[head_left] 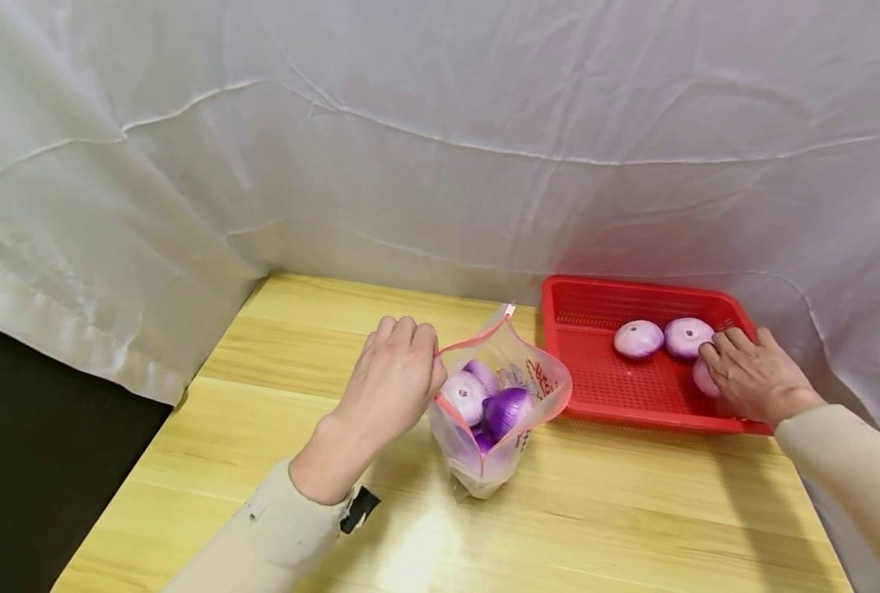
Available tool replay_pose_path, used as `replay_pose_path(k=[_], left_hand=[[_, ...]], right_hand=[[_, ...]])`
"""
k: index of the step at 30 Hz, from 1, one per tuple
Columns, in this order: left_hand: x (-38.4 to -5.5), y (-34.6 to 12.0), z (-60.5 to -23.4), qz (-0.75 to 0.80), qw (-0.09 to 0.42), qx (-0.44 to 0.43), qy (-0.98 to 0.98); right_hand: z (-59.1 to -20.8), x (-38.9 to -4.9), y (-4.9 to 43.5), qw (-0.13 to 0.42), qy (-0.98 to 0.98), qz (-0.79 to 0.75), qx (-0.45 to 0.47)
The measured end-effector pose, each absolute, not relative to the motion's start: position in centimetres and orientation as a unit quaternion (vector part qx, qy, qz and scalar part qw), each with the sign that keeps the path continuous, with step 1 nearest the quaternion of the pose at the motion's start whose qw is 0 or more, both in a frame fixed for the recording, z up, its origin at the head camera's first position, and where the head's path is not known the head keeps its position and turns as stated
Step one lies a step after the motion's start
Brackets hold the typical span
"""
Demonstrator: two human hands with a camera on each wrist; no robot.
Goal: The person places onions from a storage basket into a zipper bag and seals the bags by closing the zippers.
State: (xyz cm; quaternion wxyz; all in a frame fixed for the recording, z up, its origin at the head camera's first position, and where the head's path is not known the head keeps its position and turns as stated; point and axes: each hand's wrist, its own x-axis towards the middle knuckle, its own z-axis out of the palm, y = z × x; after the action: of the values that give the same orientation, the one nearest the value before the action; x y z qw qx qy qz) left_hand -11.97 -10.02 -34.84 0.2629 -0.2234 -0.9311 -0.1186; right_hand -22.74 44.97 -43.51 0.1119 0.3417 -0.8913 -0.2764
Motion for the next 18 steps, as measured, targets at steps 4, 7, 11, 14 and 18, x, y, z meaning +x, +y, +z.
replay_pose_path(k=[4,7,11,14,18], left_hand=[[-12.0,-10.1,-34.9,-0.121,0.266,-0.224,-0.930],[-12.0,-10.1,-34.9,-0.122,0.268,-0.225,-0.929],[-12.1,-10.2,-34.8,-0.125,0.267,-0.224,-0.929],[-12.1,-10.2,-34.8,-0.127,0.267,-0.223,-0.929],[-12.1,-10.3,-34.8,-0.128,0.264,-0.222,-0.930]], right_hand=[[-42.8,-22.5,44.5,0.087,-0.889,-0.304,0.333],[-42.2,-22.4,44.0,0.074,-0.887,-0.318,0.326],[-41.4,-22.3,43.3,0.082,-0.883,-0.319,0.333],[-40.6,-22.3,42.7,0.086,-0.879,-0.325,0.338],[-39.5,-22.0,42.1,0.088,-0.871,-0.342,0.342]])
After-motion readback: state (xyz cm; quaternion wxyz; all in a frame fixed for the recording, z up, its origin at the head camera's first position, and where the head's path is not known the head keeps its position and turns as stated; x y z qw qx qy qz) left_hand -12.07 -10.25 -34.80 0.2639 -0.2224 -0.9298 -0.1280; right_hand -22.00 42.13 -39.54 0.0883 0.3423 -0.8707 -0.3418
